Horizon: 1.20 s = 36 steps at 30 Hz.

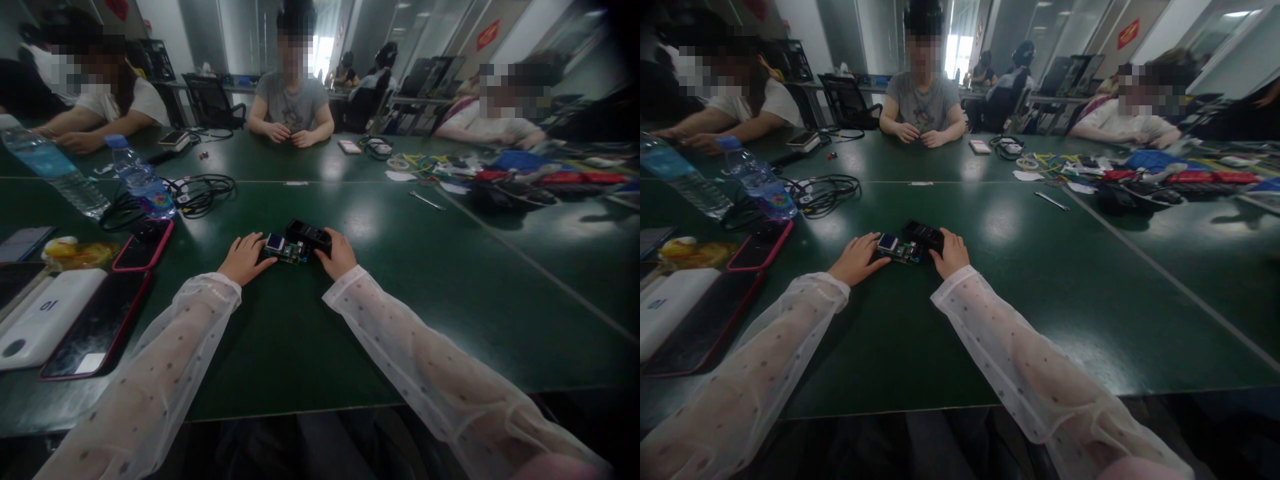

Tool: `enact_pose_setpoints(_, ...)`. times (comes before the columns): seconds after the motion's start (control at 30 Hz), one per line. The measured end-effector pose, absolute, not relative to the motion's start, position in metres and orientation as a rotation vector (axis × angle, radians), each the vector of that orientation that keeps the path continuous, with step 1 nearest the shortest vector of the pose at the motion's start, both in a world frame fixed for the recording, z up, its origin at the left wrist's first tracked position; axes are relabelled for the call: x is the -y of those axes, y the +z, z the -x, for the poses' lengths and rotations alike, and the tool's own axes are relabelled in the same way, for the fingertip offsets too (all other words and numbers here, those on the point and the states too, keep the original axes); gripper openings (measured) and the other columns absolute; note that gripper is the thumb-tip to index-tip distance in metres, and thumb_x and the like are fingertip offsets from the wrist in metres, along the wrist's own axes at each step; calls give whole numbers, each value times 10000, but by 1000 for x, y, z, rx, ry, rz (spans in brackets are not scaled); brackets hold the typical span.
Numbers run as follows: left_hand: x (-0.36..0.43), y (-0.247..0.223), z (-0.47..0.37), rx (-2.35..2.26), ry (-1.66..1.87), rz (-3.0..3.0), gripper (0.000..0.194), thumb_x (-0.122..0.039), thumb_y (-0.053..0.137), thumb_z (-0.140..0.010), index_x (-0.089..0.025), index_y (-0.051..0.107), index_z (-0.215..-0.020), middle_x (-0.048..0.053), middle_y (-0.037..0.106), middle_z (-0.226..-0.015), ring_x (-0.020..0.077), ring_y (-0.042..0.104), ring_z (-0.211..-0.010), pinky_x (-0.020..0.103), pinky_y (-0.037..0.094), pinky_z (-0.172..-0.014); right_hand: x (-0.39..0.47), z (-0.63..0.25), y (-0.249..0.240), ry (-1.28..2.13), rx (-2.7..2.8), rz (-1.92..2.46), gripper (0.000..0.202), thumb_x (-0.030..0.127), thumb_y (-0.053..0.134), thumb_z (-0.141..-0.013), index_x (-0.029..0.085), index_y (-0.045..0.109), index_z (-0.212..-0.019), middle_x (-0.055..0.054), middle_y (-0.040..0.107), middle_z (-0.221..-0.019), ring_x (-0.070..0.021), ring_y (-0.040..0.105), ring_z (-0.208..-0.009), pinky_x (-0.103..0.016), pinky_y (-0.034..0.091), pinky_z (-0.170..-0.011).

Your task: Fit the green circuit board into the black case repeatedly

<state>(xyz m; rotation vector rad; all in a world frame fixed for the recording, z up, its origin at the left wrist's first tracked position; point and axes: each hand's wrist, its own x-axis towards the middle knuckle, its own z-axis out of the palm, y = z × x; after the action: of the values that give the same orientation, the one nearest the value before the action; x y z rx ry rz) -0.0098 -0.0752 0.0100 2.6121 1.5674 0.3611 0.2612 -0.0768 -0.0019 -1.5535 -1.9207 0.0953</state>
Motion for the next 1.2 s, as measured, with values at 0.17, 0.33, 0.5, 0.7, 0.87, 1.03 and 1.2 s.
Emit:
enact_pose_setpoints(0.17, 76, 9, 10, -1573, 377, -2630, 668, -629, 303, -922, -147, 402, -1376, 139, 370, -1475, 287, 282, -1383, 498, 202, -1127, 77, -264, -1, 116, 1759, 1468, 551, 302, 579, -803, 145, 398, -1300, -174, 553, -1226, -318, 542, -1100, -522, 462, -924)
enact_pose_setpoints(0.33, 76, 10, 10, -1579, 376, -2639, 658, -616, 327, -924, -145, 398, -1378, 142, 376, -1470, 291, 293, -1377, 502, 217, -1122, 87, -254, 5, 130, 1724, 1281, 568, 366, 553, -843, 186, 341, -1338, -157, 519, -1242, -284, 552, -1081, -462, 506, -853)
enact_pose_setpoints(0.5, 76, 8, 8, -1597, 414, -2654, 587, -575, 390, -924, -171, 422, -1350, 127, 395, -1455, 289, 307, -1368, 500, 224, -1118, 97, -241, 8, 131, 1892, 1174, 605, 362, 570, -843, 225, 319, -1376, -146, 524, -1237, -302, 545, -1084, -497, 496, -864)
enact_pose_setpoints(0.7, 76, 10, 8, -1583, 422, -2646, 603, -600, 403, -908, -165, 444, -1324, 138, 402, -1446, 306, 335, -1349, 511, 236, -1107, 100, -241, 9, 167, 1967, 1157, 595, 377, 571, -845, 205, 345, -1368, -154, 536, -1227, -306, 547, -1091, -493, 500, -867)
enact_pose_setpoints(0.87, 75, 9, 10, -1562, 425, -2625, 663, -624, 388, -901, -172, 369, -1386, 136, 403, -1446, 300, 324, -1358, 502, 227, -1110, 103, -242, 13, 164, 2004, 1159, 593, 367, 569, -847, 195, 344, -1368, -151, 537, -1232, -300, 544, -1098, -496, 493, -892)
enact_pose_setpoints(1.03, 74, 7, 10, -1591, 430, -2565, 801, -657, 394, -879, -122, 234, -1453, 173, 368, -1468, 295, 310, -1370, 482, 228, -1114, 100, -241, 12, 230, 2171, 1200, 581, 328, 618, -817, 184, 394, -1333, -140, 565, -1228, -291, 548, -1096, -504, 476, -930)
enact_pose_setpoints(1.2, 74, 8, 9, -1576, 432, -2586, 742, -651, 323, -905, -137, 289, -1439, 148, 383, -1466, 291, 314, -1367, 492, 222, -1115, 98, -242, 11, 253, 2246, 1233, 578, 318, 606, -825, 167, 387, -1338, -152, 544, -1273, -294, 539, -1121, -495, 474, -931)
